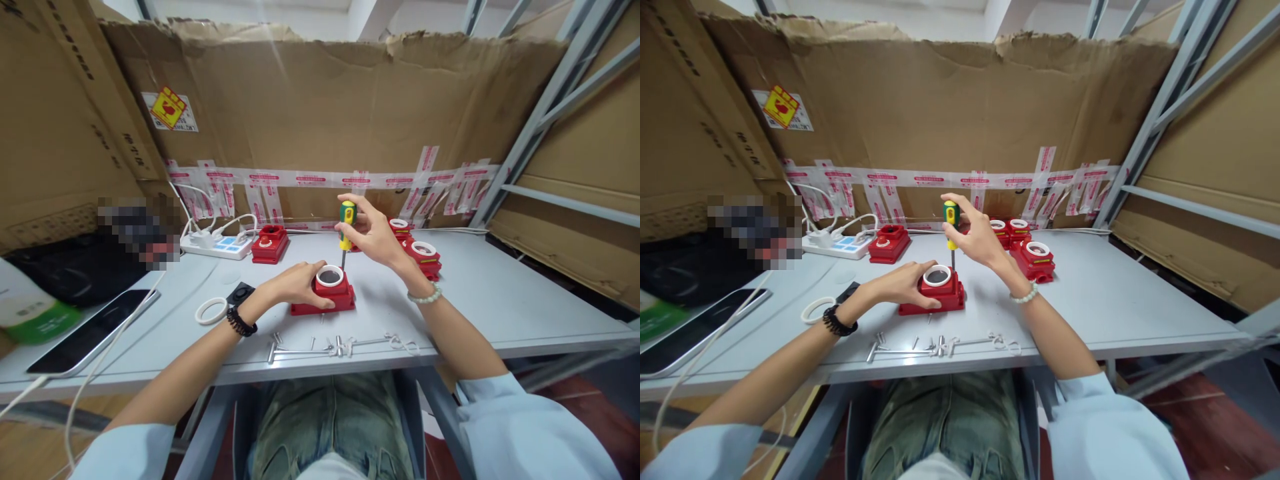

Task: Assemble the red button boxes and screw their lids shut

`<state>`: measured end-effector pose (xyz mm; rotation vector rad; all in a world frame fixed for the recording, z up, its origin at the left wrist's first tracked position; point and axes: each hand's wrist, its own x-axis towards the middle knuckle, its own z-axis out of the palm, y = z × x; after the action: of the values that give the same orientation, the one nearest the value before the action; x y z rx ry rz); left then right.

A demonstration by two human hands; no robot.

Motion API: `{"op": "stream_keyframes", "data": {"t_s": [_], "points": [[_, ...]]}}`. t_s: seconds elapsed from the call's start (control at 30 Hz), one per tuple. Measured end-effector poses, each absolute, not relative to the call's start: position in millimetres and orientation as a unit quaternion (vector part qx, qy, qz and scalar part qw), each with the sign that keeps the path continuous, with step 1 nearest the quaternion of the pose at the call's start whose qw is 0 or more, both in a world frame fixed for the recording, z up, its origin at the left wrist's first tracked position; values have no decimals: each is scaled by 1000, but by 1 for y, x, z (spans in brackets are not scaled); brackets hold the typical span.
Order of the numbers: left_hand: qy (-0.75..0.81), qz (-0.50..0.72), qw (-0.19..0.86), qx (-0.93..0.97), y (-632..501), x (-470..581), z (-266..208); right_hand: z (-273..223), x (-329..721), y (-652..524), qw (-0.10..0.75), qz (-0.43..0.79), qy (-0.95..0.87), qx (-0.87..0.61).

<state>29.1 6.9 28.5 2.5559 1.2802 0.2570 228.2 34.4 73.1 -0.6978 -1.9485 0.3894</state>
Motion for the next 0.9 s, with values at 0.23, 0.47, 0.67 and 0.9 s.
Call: {"op": "stream_keyframes", "data": {"t_s": [0.23, 0.47, 0.67, 0.9], "points": [[441, 96, 135, 882, 6, 29, 29, 69, 222, 29, 519, 82, -799, -291], [431, 109, 147, 883, 6, 28, 28, 67, 221, 24, 539, 76, -792, -276], [432, 107, 138, 885, 7, 27, 26, 65, 218, 21, 537, 25, -798, -273], [444, 89, 132, 881, 7, 29, 27, 63, 215, 30, 527, 5, -790, -315]]}}
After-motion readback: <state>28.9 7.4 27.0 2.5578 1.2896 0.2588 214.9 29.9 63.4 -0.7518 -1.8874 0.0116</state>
